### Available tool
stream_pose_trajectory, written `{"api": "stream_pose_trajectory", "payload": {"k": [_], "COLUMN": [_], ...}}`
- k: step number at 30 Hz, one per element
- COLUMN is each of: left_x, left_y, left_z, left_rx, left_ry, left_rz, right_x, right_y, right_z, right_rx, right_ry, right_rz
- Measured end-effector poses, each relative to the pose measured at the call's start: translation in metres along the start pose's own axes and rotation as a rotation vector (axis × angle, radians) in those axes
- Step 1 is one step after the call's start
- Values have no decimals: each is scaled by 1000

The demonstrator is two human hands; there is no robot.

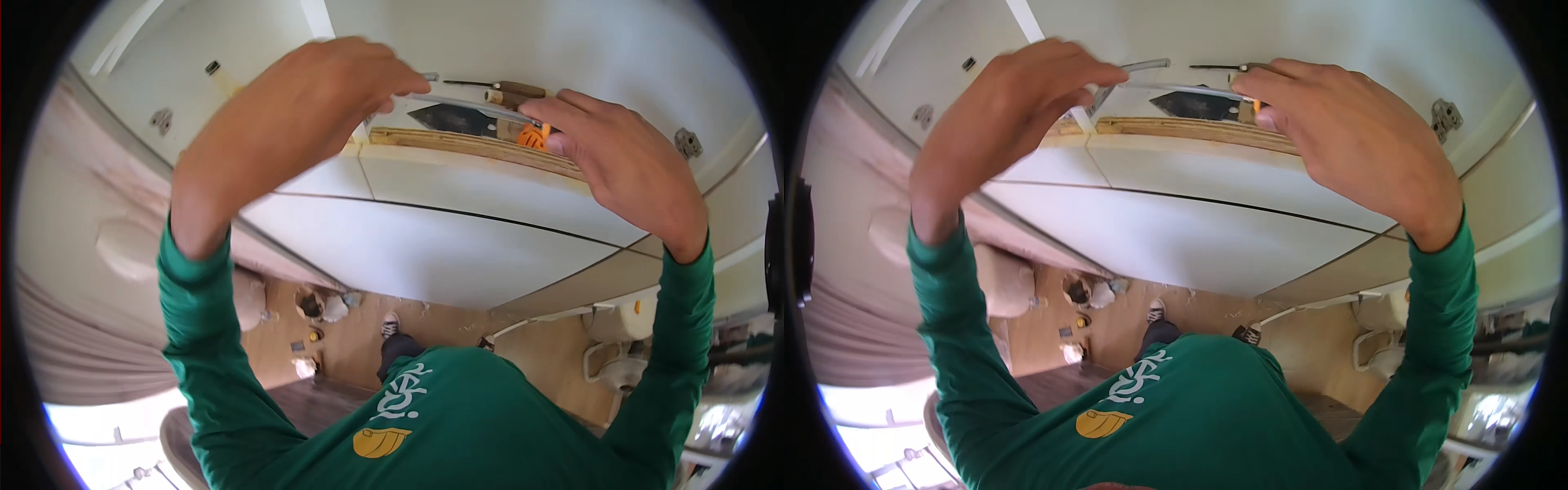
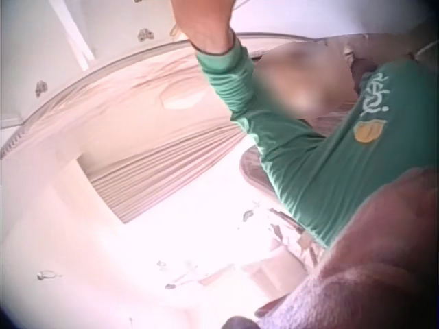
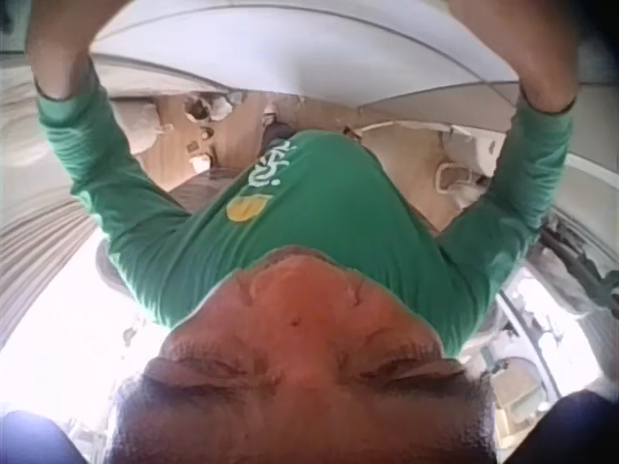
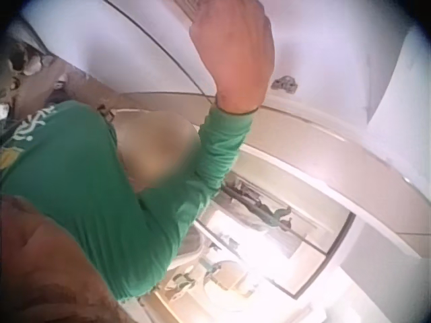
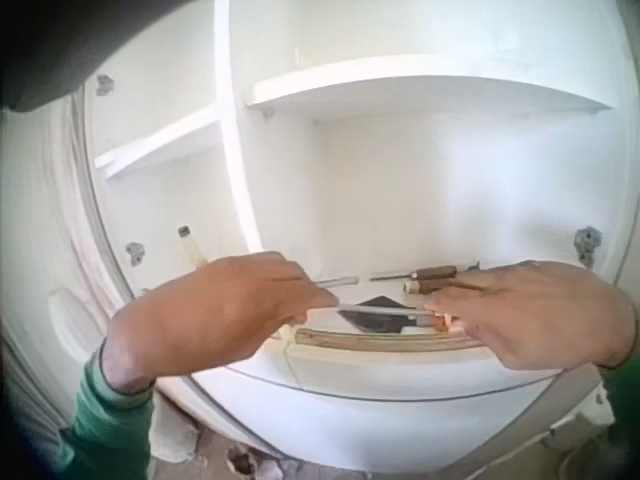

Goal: The person uses a drill, screwdriver, and pry tool to fit a wooden trim piece into a cabinet shelf, then uses an L-square and pencil to mark the shelf.

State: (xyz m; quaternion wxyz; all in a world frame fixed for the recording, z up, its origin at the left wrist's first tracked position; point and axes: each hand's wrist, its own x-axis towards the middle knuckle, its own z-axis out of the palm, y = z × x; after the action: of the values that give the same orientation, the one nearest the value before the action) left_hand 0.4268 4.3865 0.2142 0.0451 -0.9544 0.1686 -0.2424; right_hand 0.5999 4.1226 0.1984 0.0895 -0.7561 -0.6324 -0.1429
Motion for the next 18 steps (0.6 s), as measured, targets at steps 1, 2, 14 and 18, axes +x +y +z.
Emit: {"api": "stream_pose_trajectory", "payload": {"k": [1, 2, 14, 18], "left_x": [10, 23, 89, 96], "left_y": [-5, -7, -1, 12], "left_z": [3, 6, 3, -3], "left_rx": [47, 86, -143, -82], "left_ry": [-64, -131, -802, -823], "left_rz": [28, 74, -273, -411], "right_x": [2, 1, 11, 10], "right_y": [4, 10, 21, 21], "right_z": [1, 7, 46, 47], "right_rx": [10, 9, 109, 96], "right_ry": [9, 48, 97, 116], "right_rz": [-10, -54, -149, -125]}}
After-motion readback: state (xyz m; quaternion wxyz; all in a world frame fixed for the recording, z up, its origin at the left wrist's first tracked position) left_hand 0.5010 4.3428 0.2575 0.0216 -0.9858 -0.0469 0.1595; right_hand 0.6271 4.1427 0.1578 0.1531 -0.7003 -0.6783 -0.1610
